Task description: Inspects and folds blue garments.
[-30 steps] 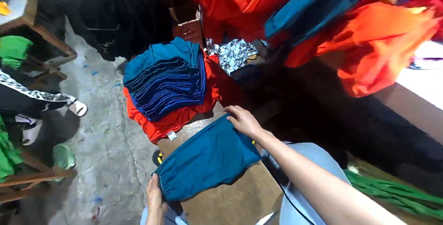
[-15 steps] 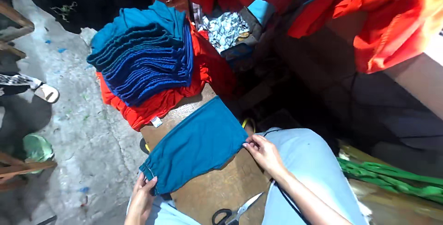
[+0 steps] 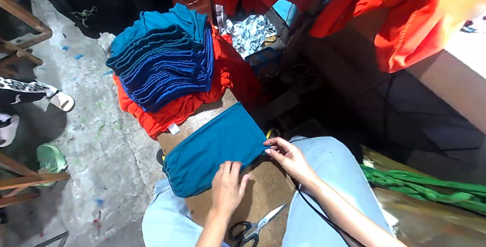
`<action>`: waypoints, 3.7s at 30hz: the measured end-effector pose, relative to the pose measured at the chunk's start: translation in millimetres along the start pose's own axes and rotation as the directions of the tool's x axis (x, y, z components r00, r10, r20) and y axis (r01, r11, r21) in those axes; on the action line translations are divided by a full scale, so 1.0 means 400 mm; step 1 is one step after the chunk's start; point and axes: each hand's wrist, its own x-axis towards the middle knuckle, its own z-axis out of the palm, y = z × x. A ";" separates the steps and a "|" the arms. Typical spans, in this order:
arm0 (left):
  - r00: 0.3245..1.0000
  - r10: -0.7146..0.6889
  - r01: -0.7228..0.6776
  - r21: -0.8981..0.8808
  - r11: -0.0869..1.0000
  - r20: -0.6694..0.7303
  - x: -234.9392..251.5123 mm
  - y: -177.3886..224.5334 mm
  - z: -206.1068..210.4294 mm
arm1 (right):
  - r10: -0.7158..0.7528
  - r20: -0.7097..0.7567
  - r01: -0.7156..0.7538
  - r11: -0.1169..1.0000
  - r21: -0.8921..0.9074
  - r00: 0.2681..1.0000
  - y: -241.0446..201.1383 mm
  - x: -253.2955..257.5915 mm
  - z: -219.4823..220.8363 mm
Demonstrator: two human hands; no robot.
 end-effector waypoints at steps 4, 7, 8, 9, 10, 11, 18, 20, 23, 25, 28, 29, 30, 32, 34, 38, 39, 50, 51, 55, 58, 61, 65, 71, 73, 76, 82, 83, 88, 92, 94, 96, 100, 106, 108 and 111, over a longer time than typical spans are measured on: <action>1.000 -0.020 0.020 -0.006 1.000 -0.002 0.039 -0.018 0.059 | 0.053 -0.138 -0.050 0.998 0.024 0.989 0.021 0.002 -0.052; 0.999 0.032 -0.031 0.023 0.999 -0.014 0.040 -0.038 0.049 | 0.252 -0.361 -0.209 0.966 0.154 0.898 0.050 0.004 -0.094; 0.999 0.048 -0.047 0.040 0.998 -0.020 0.040 -0.039 0.046 | 0.291 -0.408 -0.235 0.955 0.182 0.865 0.061 0.005 -0.100; 0.998 0.060 -0.058 0.060 0.997 -0.026 0.041 -0.040 0.046 | 0.302 -0.418 -0.248 0.952 0.180 0.857 0.065 0.006 -0.100; 0.997 0.068 -0.065 0.085 0.994 -0.035 0.042 -0.040 0.047 | 0.289 -0.377 -0.252 0.957 0.146 0.880 0.061 0.005 -0.093; 0.997 0.069 -0.065 0.107 0.992 -0.038 0.042 -0.039 0.048 | 0.262 -0.295 -0.247 0.965 0.088 0.919 0.051 0.005 -0.081; 0.984 0.116 -0.143 0.224 0.964 0.133 0.079 0.034 0.048 | 0.209 -0.005 -0.209 0.976 -0.067 0.978 0.016 0.026 -0.034; 0.989 0.095 -0.113 0.159 0.981 0.114 0.098 0.043 0.070 | 0.093 -0.117 -0.098 0.995 -0.034 0.989 0.030 0.013 -0.041; 0.978 -0.114 0.128 -0.073 0.989 0.177 0.124 0.040 0.061 | -0.131 -0.114 0.115 0.984 -0.138 0.985 0.052 -0.010 -0.040; 0.953 -0.217 0.255 -0.174 0.951 0.211 0.132 0.031 0.035 | -0.264 -0.035 0.249 0.939 -0.239 0.964 0.058 -0.017 -0.025; 0.948 -0.298 0.318 -0.252 0.914 0.113 0.125 0.018 0.002 | -0.272 0.151 0.309 0.883 -0.353 0.950 0.048 -0.006 -0.003; 0.950 -0.312 0.309 -0.273 0.911 0.034 0.123 0.018 -0.006 | -0.250 0.199 0.311 0.868 -0.387 0.947 0.043 0.000 0.001; 0.943 -0.329 0.300 -0.291 0.909 -0.055 0.123 0.019 -0.011 | -0.250 0.226 0.325 0.849 -0.417 0.942 0.041 0.006 0.002; 0.914 -0.365 0.299 -0.311 0.902 -0.179 0.126 0.025 -0.016 | -0.283 0.270 0.382 0.804 -0.457 0.920 0.040 0.012 -0.001; 0.908 -0.355 0.281 -0.306 0.909 -0.221 0.131 0.027 -0.018 | -0.323 0.338 0.457 0.748 -0.482 0.884 0.036 0.019 -0.004; 0.914 -0.354 0.285 -0.307 0.908 -0.197 0.143 0.020 -0.028 | -0.354 0.433 0.546 0.678 -0.492 0.829 0.023 0.045 -0.010; 0.925 -0.328 0.262 -0.302 0.916 -0.191 0.141 0.020 -0.027 | -0.385 0.447 0.580 0.653 -0.487 0.808 0.022 0.050 -0.012; 0.960 -0.164 0.220 -0.246 0.944 0.229 0.128 0.019 0.023 | -0.392 0.518 0.622 0.669 -0.406 0.760 0.009 0.056 -0.022; 0.961 -0.170 0.224 -0.251 0.942 0.220 0.129 0.015 0.021 | -0.452 0.493 0.657 0.633 -0.410 0.743 0.019 0.055 -0.020; 0.970 -0.166 0.212 -0.286 0.934 0.176 0.126 0.010 0.024 | -0.641 0.394 0.744 0.473 -0.473 0.658 0.041 0.050 -0.012; 0.977 -0.143 0.187 -0.309 0.932 0.160 0.124 0.014 0.024 | -0.682 0.409 0.781 0.414 -0.467 0.606 0.043 0.055 -0.014; 0.983 -0.108 0.150 -0.322 0.935 0.146 0.116 0.016 0.025 | -0.651 0.521 0.834 0.423 -0.356 0.552 0.026 0.085 -0.014; 0.987 -0.102 0.135 -0.302 0.944 0.121 0.083 -0.024 -0.001 | -0.360 0.717 0.734 0.606 -0.308 0.598 -0.061 0.139 -0.024; 0.995 -0.086 0.067 -0.273 0.960 -0.057 -0.010 -0.104 -0.049 | 0.297 0.850 0.481 0.721 -0.498 0.435 -0.233 0.224 -0.019; 0.997 -0.052 0.033 -0.263 0.964 -0.065 -0.039 -0.111 -0.059 | 0.297 0.855 0.514 0.698 -0.499 0.426 -0.242 0.242 -0.011; 0.998 0.065 -0.061 -0.176 0.983 0.015 -0.057 -0.099 -0.069 | 0.250 0.865 0.584 0.654 -0.482 0.435 -0.260 0.249 -0.001; 0.992 0.000 -0.007 0.060 0.998 0.123 -0.033 -0.093 -0.104 | -0.084 0.929 0.801 0.539 -0.262 0.361 -0.329 0.204 -0.019; 0.993 0.022 -0.026 0.027 0.999 0.114 -0.035 -0.094 -0.123 | -0.150 0.926 0.832 0.505 -0.229 0.346 -0.347 0.202 -0.024; 0.991 0.074 -0.099 -0.243 0.965 -0.111 -0.050 -0.053 -0.271 | -0.384 0.882 0.921 0.368 -0.123 0.272 -0.476 0.212 -0.060; 0.959 0.149 -0.214 -0.266 0.940 -0.242 -0.054 0.019 -0.416 | -0.551 0.802 0.967 0.220 -0.128 0.232 -0.552 0.166 -0.103; 0.950 0.177 -0.254 -0.305 0.918 -0.258 -0.060 0.055 -0.462 | -0.602 0.767 0.974 0.178 -0.142 0.221 -0.579 0.123 -0.133; 0.947 0.194 -0.285 -0.397 0.872 -0.254 -0.071 0.087 -0.494 | -0.651 0.720 0.970 0.194 -0.147 0.240 -0.607 0.070 -0.166; 0.931 0.251 -0.357 -0.506 0.785 -0.266 -0.099 0.156 -0.554 | -0.730 0.627 0.959 0.261 -0.111 0.272 -0.646 -0.019 -0.227; 0.886 0.380 -0.458 -0.366 0.810 -0.266 -0.136 0.267 -0.620 | -0.808 0.509 0.907 0.404 0.115 0.296 -0.681 -0.146 -0.257; 0.882 0.328 -0.444 -0.359 0.821 -0.340 -0.148 0.263 -0.634 | -0.838 0.470 0.905 0.392 0.165 0.278 -0.684 -0.179 -0.266; 0.887 0.325 -0.447 -0.436 0.781 -0.327 -0.165 0.281 -0.643 | -0.844 0.442 0.900 0.407 0.158 0.304 -0.665 -0.190 -0.298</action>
